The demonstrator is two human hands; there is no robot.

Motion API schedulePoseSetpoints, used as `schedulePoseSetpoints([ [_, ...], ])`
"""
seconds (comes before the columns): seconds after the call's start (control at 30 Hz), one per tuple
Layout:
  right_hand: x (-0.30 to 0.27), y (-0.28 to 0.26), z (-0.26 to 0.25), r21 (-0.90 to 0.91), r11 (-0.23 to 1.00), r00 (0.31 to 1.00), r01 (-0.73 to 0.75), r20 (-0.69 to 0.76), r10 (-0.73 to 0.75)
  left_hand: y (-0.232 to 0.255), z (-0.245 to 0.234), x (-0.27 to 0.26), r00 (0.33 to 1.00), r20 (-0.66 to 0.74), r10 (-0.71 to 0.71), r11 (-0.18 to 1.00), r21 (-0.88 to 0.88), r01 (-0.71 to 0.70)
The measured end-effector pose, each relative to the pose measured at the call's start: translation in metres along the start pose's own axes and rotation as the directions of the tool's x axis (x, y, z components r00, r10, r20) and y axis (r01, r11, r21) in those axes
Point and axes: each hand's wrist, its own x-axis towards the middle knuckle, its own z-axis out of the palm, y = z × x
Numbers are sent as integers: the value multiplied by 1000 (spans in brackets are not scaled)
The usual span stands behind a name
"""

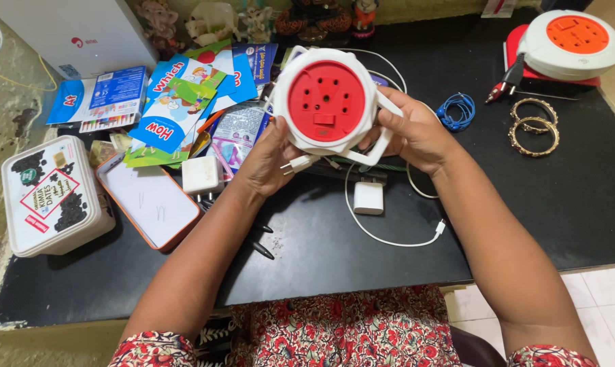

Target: The person uses a green pen to press and align parts of a white plastic power strip base, repeatedly rotating the device to access different sides. The person then picks up a red circular power strip and places it on top of the white base, completing the assembly.

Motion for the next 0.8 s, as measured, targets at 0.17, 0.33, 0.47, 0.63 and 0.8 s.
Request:
schedulePoseSetpoints([
  [0.17,4,6,-19,72,995,970,70,-236,-51,15,9,-5,973,215,-87,979,-162,124],
  [0.33,7,12,-37,107,993,983,-41,-172,59,9,1,-4,949,196,-246,966,-31,257],
  [0.47,11,20,-34,198,980,990,-31,-131,58,-2,-10,-2,977,81,-196,979,72,190],
  [0.63,10,14,-22,199,976,986,93,-152,-63,-2,-14,1,999,18,-45,994,-100,47],
  [0.8,9,19,4,153,988,1000,3,-15,-1,4,-7,2,1000,16,23,991,-134,-21],
])
